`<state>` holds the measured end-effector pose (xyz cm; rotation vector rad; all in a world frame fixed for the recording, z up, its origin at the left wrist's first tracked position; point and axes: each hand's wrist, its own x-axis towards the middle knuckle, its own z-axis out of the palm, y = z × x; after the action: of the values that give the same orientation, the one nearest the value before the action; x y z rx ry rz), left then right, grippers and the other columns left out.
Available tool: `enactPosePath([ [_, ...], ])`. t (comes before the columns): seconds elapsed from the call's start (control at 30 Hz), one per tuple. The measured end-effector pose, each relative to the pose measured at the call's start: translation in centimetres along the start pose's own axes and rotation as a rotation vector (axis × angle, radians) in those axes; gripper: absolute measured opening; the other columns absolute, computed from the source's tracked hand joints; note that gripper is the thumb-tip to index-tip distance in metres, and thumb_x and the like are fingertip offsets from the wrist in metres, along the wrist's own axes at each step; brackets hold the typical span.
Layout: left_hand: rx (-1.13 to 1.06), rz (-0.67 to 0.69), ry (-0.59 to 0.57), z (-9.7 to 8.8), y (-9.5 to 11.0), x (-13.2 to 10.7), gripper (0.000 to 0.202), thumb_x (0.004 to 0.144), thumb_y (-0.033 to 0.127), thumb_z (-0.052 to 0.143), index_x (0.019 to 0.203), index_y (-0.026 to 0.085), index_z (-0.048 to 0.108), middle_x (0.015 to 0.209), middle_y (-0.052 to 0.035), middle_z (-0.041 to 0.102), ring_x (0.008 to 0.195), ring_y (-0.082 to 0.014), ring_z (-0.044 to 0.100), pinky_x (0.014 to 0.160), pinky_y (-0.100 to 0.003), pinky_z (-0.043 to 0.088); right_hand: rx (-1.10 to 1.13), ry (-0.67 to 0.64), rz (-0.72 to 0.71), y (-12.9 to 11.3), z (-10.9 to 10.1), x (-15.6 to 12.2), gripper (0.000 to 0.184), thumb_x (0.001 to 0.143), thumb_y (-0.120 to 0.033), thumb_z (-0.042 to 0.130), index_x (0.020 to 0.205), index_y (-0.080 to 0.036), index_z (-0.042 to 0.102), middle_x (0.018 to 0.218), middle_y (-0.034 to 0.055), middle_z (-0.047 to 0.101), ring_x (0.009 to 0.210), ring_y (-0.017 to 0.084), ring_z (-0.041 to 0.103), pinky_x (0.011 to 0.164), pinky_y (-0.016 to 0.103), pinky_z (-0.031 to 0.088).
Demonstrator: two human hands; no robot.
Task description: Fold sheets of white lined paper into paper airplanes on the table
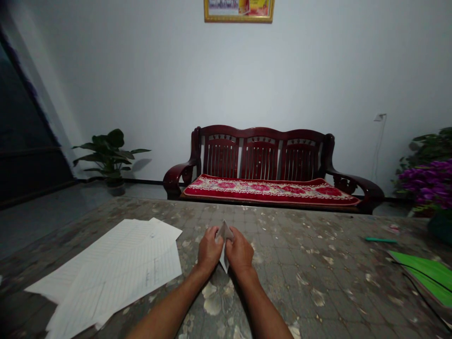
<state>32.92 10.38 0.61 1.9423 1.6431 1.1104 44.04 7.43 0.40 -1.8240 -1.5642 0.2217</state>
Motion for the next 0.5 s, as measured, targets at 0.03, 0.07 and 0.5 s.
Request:
enactPosePath([
  [0.03, -0.003, 0.012, 0.011, -0.07, -0.01, -0.08, 0.031, 0.080, 0.006, 0.050, 0.104, 0.023, 0.062, 0.105, -0.0047, 0.064, 0.098, -0.0196, 0.061, 0.086, -0.027, 0.045, -0.001, -0.005, -0.001, 0.02, -0.06, 0.01, 0.045, 0.082, -0.022, 0.047, 0.125, -0.029, 0.062, 0.115, 0.0007, 0.071, 0.099, 0.020, 0.066, 0.080, 0.026, 0.045],
  [0.07, -0.010, 0.022, 0.023, -0.15, -0.03, -0.13, 0.032, 0.079, 0.006, 0.049, 0.103, 0.023, 0.062, 0.105, -0.0046, 0.063, 0.098, -0.0197, 0.061, 0.087, -0.027, 0.045, 0.004, -0.005, -0.003, 0.05, -0.13, 0.01, 0.045, 0.082, -0.021, 0.046, 0.123, -0.030, 0.063, 0.113, 0.0001, 0.071, 0.098, 0.020, 0.066, 0.080, 0.026, 0.045],
  [0.5, -0.178, 0.096, 0.119, -0.20, -0.49, -0.75, 0.025, 0.072, 0.003, 0.051, 0.086, 0.021, 0.060, 0.086, -0.0012, 0.056, 0.080, -0.0163, 0.057, 0.078, -0.026, 0.046, 0.027, 0.062, 0.034, 0.24, -0.47, -0.16, 0.041, 0.082, -0.023, 0.051, 0.120, -0.029, 0.066, 0.119, 0.0000, 0.070, 0.103, 0.020, 0.064, 0.082, 0.026, 0.046],
])
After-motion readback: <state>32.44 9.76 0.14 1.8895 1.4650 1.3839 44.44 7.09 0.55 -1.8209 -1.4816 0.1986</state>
